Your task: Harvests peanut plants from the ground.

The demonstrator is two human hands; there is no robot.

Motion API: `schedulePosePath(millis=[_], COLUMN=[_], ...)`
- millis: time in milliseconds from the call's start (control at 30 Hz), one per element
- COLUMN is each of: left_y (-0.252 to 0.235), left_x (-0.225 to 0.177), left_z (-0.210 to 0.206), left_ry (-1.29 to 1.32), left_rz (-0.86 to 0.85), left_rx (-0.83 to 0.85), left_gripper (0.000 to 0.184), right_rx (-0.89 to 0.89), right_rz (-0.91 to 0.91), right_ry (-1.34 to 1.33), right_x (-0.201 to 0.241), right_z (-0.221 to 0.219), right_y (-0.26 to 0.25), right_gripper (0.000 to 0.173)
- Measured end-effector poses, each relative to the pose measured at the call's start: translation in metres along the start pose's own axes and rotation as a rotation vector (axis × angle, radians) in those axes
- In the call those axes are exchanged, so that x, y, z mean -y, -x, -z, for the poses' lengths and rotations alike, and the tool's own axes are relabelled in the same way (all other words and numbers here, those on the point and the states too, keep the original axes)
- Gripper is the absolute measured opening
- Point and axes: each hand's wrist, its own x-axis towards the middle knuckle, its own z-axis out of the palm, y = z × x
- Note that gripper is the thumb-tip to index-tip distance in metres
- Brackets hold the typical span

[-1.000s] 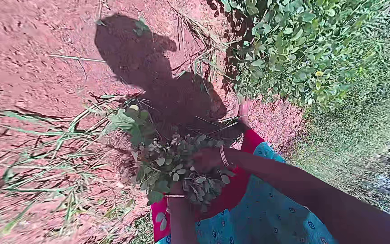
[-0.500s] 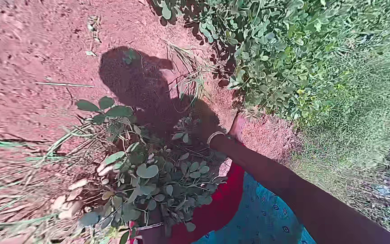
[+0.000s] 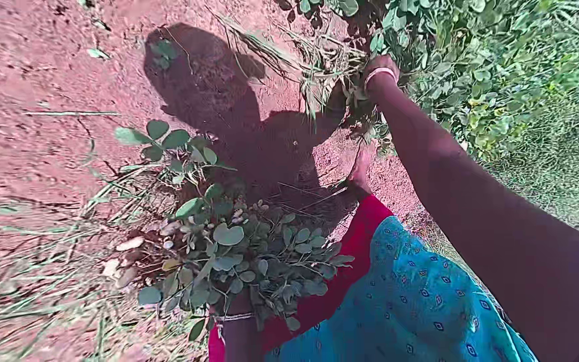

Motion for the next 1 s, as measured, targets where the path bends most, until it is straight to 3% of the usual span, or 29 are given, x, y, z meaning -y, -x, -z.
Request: schedulePosePath(millis=[67, 167, 367, 467, 567, 633, 667, 700, 733, 800, 867, 1000], left_y=[0.001, 0.002, -0.003, -0.005, -0.006, -0.006, -0.006, -0.006, -0.006, -0.008, -0.011, -0.004], left_x=[-0.011, -0.017, -0.016, -0.013, -0.011, -0.019, -0.022, -0.024, -0.024, -0.022, -0.026, -0.029], left_z=[0.001, 0.0, -0.002, -0.008, -0.007, -0.006, -0.004, -0.003, -0.002, -0.005, -0.004, -0.004], left_ry=[-0.081, -0.014, -0.116, -0.08, -0.207, -0.263, -0.31, -0.345, -0.372, -0.345, -0.315, -0.267], left_rz=[0.012, 0.029, 0.043, 0.021, -0.023, -0.016, -0.008, -0.001, 0.003, -0.024, -0.068, -0.089], left_rx=[0.047, 0.047, 0.11, 0.011, 0.029, 0.044, 0.052, 0.061, 0.064, 0.052, 0.03, 0.007], left_gripper=[0.036, 0.035, 0.03, 0.033, 0.038, 0.037, 0.036, 0.035, 0.036, 0.036, 0.035, 0.036], right_rx=[-0.08, -0.101, 0.101, 0.152, 0.376, 0.328, 0.225, 0.146, 0.095, 0.18, 0.268, 0.402], right_rz=[0.114, 0.277, 0.053, 0.046, 0.215, 0.342, 0.323, 0.233, 0.118, -0.069, -0.104, 0.184], right_ry=[0.122, 0.194, -0.027, -0.269, -0.22, -0.19, -0.198, -0.229, -0.262, -0.317, -0.341, -0.085], right_x=[0.002, -0.004, -0.009, -0.006, -0.026, -0.045, -0.055, -0.065, -0.075, -0.084, -0.071, -0.066], right_z=[0.004, 0.008, -0.001, -0.012, -0.027, -0.049, -0.065, -0.081, -0.096, -0.108, -0.086, -0.006], right_y=[-0.002, -0.012, -0.019, 0.052, 0.14, 0.139, 0.119, 0.092, 0.066, 0.04, 0.042, 0.086], right_gripper=[0.043, 0.055, 0.045, 0.041, 0.037, 0.052, 0.075, 0.088, 0.091, 0.074, 0.053, 0.044])
